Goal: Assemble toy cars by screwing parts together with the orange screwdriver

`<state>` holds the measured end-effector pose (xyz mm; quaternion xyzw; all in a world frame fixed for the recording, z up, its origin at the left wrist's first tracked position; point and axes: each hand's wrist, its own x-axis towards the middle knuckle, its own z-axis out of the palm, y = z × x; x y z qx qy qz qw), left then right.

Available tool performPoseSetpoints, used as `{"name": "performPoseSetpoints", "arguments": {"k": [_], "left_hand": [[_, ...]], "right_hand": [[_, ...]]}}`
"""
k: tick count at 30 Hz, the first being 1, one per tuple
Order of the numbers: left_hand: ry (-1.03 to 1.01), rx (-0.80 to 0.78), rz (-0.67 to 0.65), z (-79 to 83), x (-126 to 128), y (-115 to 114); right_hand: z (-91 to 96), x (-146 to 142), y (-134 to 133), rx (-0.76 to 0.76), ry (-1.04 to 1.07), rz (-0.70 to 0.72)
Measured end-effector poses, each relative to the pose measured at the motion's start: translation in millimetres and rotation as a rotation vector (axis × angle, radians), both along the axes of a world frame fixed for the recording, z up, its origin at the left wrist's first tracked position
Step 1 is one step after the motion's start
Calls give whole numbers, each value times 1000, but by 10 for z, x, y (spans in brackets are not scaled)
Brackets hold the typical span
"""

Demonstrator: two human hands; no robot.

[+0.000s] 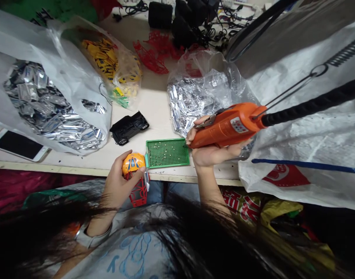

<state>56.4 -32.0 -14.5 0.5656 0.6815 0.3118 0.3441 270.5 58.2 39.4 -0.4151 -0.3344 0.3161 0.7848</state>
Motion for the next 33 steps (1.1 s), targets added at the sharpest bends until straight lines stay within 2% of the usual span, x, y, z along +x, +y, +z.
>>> {"name": "performPoseSetpoints", "arguments": {"k": [11, 15, 18, 26, 33], "left_hand": [[-22, 38, 12, -15, 24, -1], [-30, 60, 39, 5, 47, -9], [-32, 45, 9, -13, 18, 1], [-33, 13, -16, -9, -13, 6], [-49, -5, -9, -6, -6, 13]], "right_hand": [[-7, -27, -9, 53, 68, 13], [8, -57, -1, 79, 46, -35], [28, -62, 10, 62, 32, -22], [57, -95, 19, 124, 3, -92], [3, -15, 38, -1, 47, -34]]}}
